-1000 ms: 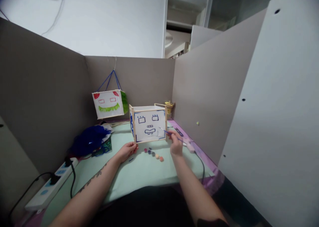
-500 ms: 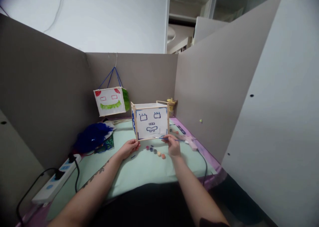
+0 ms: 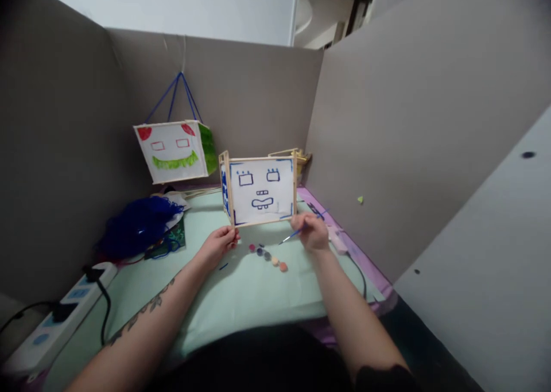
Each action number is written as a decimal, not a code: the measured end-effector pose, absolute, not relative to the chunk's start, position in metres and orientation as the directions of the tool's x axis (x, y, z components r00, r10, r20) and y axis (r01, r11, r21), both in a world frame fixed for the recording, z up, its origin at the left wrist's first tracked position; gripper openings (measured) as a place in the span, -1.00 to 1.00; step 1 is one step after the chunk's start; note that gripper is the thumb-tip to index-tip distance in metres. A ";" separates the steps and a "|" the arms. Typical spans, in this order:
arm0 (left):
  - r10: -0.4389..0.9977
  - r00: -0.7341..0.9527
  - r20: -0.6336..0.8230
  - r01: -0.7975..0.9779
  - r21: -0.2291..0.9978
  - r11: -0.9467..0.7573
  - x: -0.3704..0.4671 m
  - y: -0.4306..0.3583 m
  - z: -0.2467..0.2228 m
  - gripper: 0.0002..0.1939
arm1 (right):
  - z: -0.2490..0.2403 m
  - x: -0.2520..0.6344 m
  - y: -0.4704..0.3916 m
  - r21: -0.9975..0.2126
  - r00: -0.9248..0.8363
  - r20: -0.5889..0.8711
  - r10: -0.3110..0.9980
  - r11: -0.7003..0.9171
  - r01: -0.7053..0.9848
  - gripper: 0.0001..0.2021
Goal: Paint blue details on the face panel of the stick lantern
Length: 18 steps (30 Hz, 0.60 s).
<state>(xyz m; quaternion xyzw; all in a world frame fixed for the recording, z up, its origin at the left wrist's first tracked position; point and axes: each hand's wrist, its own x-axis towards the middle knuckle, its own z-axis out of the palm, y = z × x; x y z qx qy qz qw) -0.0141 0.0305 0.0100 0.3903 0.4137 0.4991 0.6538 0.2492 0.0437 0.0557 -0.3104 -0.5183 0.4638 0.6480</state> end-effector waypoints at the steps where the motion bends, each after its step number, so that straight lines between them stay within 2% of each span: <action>1: 0.977 0.142 -0.161 -0.341 0.918 0.201 -0.014 0.030 0.012 -0.63 | 0.061 0.253 0.048 -0.882 0.036 0.381 0.924 0.375 -0.286 -0.68; 7: 0.975 0.013 -0.222 -0.452 0.868 0.204 -0.018 0.022 0.036 -0.52 | 0.076 0.256 0.072 -0.801 0.013 0.380 0.925 0.336 -0.496 -0.70; 13: 0.949 -0.022 -0.316 -0.577 0.779 0.246 -0.026 0.017 0.059 -0.60 | 0.053 0.257 0.088 -0.697 -0.041 0.183 0.982 0.100 -0.710 -0.71; 16: 0.911 -0.008 -0.413 -0.622 0.715 0.319 -0.032 0.018 0.065 -0.60 | 0.042 0.268 0.091 -0.644 0.057 0.093 0.994 0.103 -0.758 -0.83; 18: 0.888 -0.008 -0.459 -0.643 0.682 0.347 -0.035 0.023 0.068 -0.57 | 0.039 0.275 0.091 -0.633 0.135 0.075 0.988 0.152 -0.759 -0.82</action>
